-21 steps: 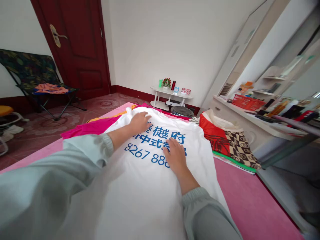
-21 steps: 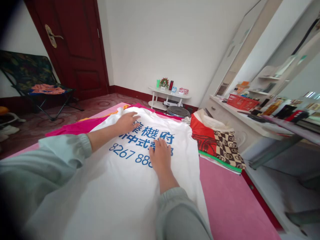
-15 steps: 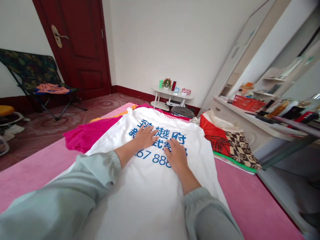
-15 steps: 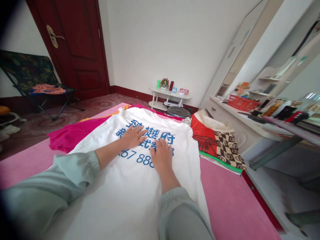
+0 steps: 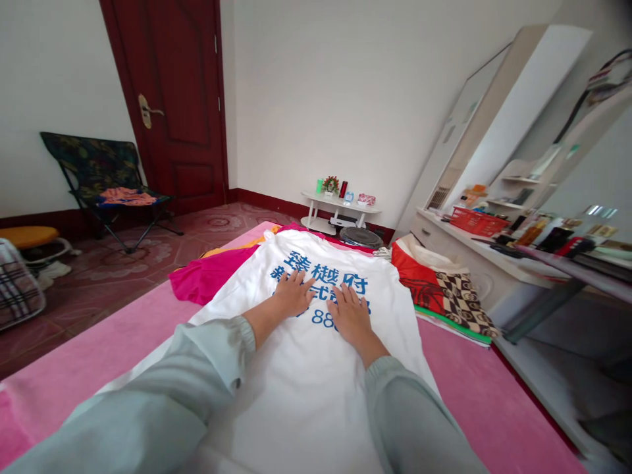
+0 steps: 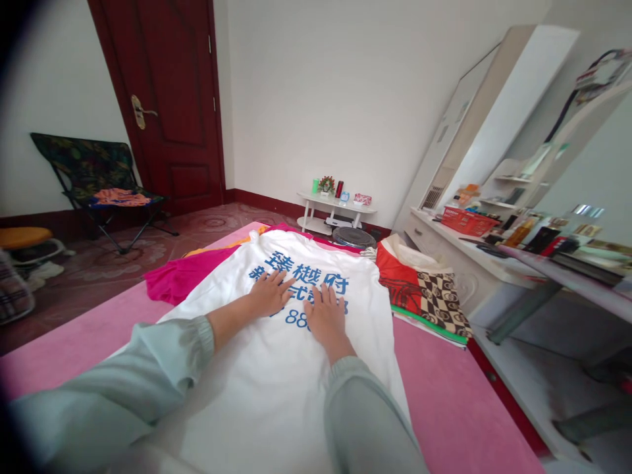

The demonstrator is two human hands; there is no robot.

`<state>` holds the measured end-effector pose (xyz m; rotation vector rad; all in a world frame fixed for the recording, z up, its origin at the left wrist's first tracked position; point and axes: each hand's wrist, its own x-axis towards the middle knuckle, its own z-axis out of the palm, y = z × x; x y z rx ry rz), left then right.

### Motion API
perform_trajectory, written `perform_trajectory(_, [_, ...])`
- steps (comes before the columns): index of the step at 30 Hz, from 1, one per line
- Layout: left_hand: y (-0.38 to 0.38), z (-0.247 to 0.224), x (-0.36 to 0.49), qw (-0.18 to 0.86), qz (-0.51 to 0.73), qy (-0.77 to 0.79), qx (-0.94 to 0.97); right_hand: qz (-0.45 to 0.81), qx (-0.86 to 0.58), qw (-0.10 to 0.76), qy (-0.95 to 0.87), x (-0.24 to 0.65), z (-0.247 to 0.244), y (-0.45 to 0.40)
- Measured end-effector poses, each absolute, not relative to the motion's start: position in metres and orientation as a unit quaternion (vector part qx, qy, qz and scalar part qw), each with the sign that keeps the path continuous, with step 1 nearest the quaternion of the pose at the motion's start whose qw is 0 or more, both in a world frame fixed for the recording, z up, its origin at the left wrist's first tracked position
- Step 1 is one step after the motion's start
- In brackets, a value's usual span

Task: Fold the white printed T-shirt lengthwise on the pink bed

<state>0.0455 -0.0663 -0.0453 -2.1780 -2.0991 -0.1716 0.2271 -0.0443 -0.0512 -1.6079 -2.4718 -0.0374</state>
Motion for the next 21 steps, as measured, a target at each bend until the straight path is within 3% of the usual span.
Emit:
perform_trajectory(11, [-0.102,-0.040,0.080,0.086,-0.081,-0.739,-0.663,-0.023,-0.476,0.178,-0.861,0.270,-0.035,-0.070])
perform_trajectory(16, [-0.103,-0.050,0.073,0.090,-0.132,-0.724,-0.671,-0.157,-0.608,0.262,-0.733,0.327,-0.008,-0.042])
perform_trajectory(21, [-0.103,-0.053,0.070,0.086,-0.160,-0.721,-0.668,-0.104,-0.706,0.187,-0.675,0.358,0.005,-0.009])
